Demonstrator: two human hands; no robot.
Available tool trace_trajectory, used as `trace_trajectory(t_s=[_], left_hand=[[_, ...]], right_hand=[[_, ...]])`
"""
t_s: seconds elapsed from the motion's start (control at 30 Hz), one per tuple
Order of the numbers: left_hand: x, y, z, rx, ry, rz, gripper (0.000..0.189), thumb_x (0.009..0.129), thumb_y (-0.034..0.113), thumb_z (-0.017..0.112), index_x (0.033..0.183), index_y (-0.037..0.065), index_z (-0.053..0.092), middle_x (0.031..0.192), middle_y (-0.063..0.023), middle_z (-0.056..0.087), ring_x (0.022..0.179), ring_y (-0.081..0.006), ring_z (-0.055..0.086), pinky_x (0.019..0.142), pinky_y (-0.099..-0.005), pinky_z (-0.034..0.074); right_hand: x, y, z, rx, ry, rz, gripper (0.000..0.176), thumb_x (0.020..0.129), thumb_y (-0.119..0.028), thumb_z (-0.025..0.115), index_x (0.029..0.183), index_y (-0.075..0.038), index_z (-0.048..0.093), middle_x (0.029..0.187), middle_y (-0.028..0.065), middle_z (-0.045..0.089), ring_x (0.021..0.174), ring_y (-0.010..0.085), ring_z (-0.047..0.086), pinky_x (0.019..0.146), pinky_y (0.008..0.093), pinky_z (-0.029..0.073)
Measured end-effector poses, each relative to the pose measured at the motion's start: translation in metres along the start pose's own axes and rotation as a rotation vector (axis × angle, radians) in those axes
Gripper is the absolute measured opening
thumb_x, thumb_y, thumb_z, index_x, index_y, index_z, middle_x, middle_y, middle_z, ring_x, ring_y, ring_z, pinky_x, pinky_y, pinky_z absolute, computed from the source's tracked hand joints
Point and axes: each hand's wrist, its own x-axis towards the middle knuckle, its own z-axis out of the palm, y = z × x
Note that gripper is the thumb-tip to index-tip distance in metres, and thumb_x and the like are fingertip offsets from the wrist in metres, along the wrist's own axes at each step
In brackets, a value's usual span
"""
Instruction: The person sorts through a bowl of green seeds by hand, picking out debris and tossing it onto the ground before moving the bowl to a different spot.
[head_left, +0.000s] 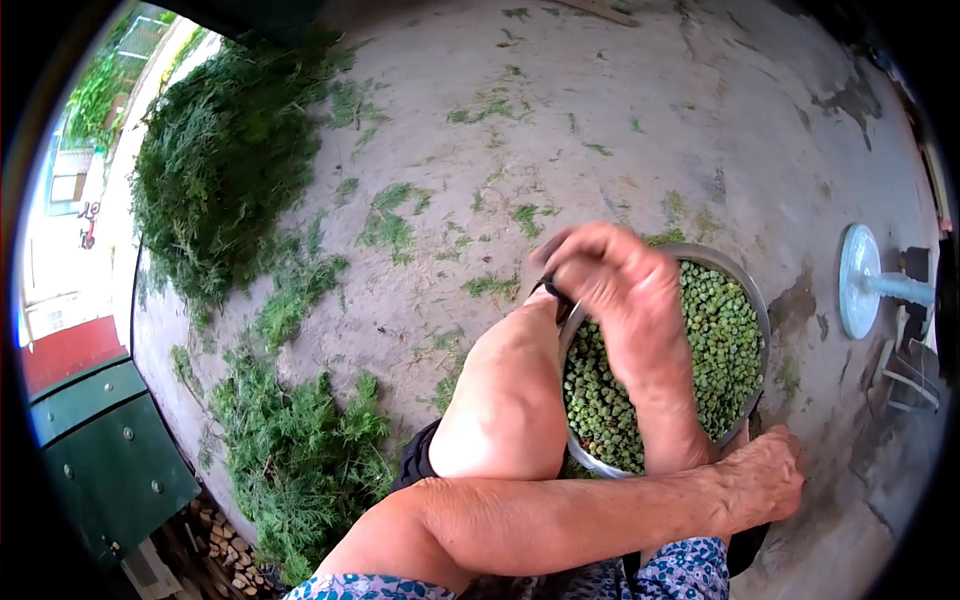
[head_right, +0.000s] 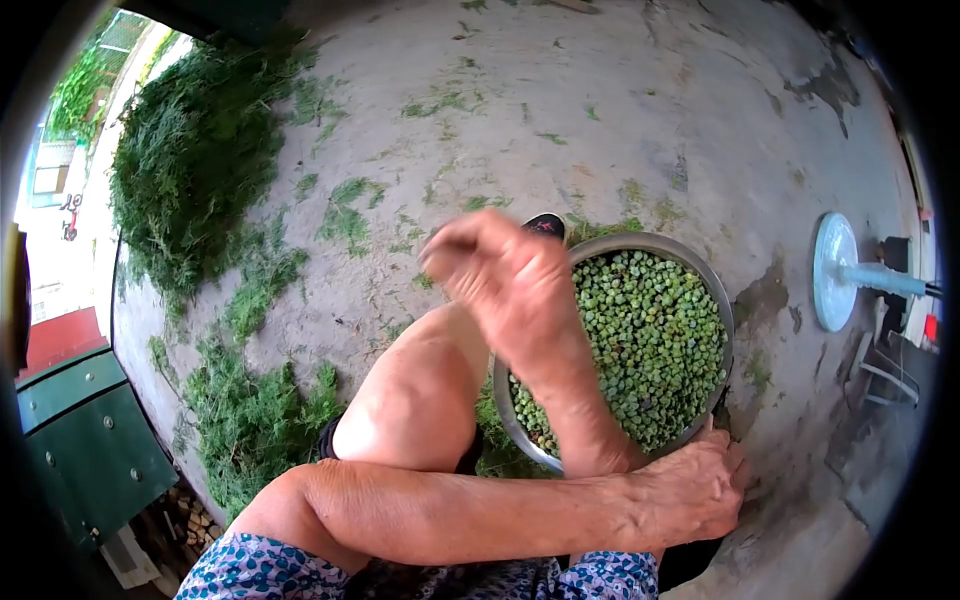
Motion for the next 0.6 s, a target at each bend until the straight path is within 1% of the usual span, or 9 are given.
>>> trace_trajectory(t_s=[0.07,0.13,0.2,0.23,0.3,0.37,0.47,0.5,0.6], left_hand=[[-0.001,0.000,0.000,-0.014,-0.015,-0.012,0.002,0.060,0.013,0.062,0.060,0.011,0.061,0.062,-0.0003,0.053,0.067,-0.0198,0.054,0.059,-0.0344,0.039],[-0.002,0.000,-0.001,-0.032,-0.030,-0.032,0.003,0.061,0.013,0.062,0.061,0.010,0.061,0.063,-0.0006,0.053,0.067,-0.0198,0.054,0.059,-0.0345,0.040],[-0.003,0.001,-0.002,-0.046,-0.044,-0.053,0.003,0.061,0.014,0.061,0.062,0.010,0.061,0.064,-0.0010,0.054,0.068,-0.0198,0.054,0.060,-0.0346,0.040],[-0.003,0.001,-0.003,-0.052,-0.054,-0.063,0.004,0.062,0.014,0.061,0.062,0.010,0.062,0.065,-0.0012,0.054,0.069,-0.0198,0.055,0.060,-0.0346,0.040],[-0.004,0.002,-0.004,-0.067,-0.072,-0.085,0.005,0.062,0.014,0.061,0.063,0.010,0.062,0.066,-0.0015,0.055,0.069,-0.0199,0.055,0.060,-0.0346,0.041],[-0.004,0.002,-0.005,-0.077,-0.092,-0.109,0.005,0.063,0.015,0.060,0.064,0.010,0.062,0.067,-0.0019,0.055,0.070,-0.0199,0.055,0.060,-0.0347,0.041],[-0.004,0.004,-0.006,-0.091,-0.117,-0.153,0.007,0.063,0.016,0.060,0.065,0.010,0.063,0.069,-0.0024,0.056,0.071,-0.0199,0.056,0.061,-0.0348,0.042],[-0.005,0.005,-0.006,-0.098,-0.126,-0.172,0.007,0.064,0.016,0.060,0.066,0.010,0.063,0.070,-0.0026,0.056,0.072,-0.0199,0.056,0.061,-0.0348,0.042],[-0.003,0.008,-0.006,-0.106,-0.148,-0.233,0.009,0.064,0.017,0.059,0.067,0.009,0.063,0.072,-0.0032,0.057,0.073,-0.0199,0.056,0.061,-0.0349,0.043]], right_hand=[[0.013,0.011,-0.019,-0.159,0.228,-0.076,0.016,0.082,-0.006,0.065,0.097,0.000,0.065,0.094,0.0061,0.065,0.083,0.0102,0.059,0.075,0.0252,0.048],[0.032,0.014,-0.020,-0.308,0.418,-0.314,0.017,0.082,-0.006,0.065,0.098,-0.003,0.065,0.086,0.0048,0.065,0.075,0.0109,0.061,0.064,0.0238,0.050],[0.028,0.007,-0.035,-0.446,0.402,-0.308,0.020,0.084,-0.007,0.063,0.103,-0.002,0.064,0.080,0.0048,0.065,0.069,0.0119,0.062,0.061,0.0242,0.051],[0.023,0.004,-0.049,-0.493,0.349,-0.165,0.018,0.086,-0.007,0.061,0.103,-0.001,0.063,0.078,0.0044,0.065,0.072,0.0111,0.062,0.062,0.0239,0.051],[0.018,0.009,-0.067,-0.506,0.443,-0.208,0.017,0.088,-0.007,0.057,0.102,-0.001,0.063,0.079,0.0049,0.065,0.074,0.0099,0.062,0.064,0.0229,0.050],[0.013,0.020,-0.084,-0.466,0.576,-0.282,0.018,0.088,0.002,0.052,0.102,0.000,0.063,0.088,0.0075,0.067,0.079,0.0108,0.063,0.071,0.0232,0.051],[-0.014,0.032,-0.114,-0.414,0.678,-0.199,0.021,0.086,0.007,0.051,0.103,0.002,0.062,0.090,0.0078,0.066,0.081,0.0134,0.064,0.074,0.0254,0.052],[-0.026,0.038,-0.125,-0.387,0.677,-0.177,0.021,0.085,0.008,0.052,0.103,0.003,0.062,0.089,0.0081,0.066,0.079,0.0138,0.063,0.072,0.0260,0.053],[-0.061,0.056,-0.152,-0.372,0.832,-0.130,0.022,0.084,0.008,0.053,0.104,0.003,0.062,0.089,0.0078,0.064,0.075,0.0130,0.061,0.067,0.0262,0.053]])
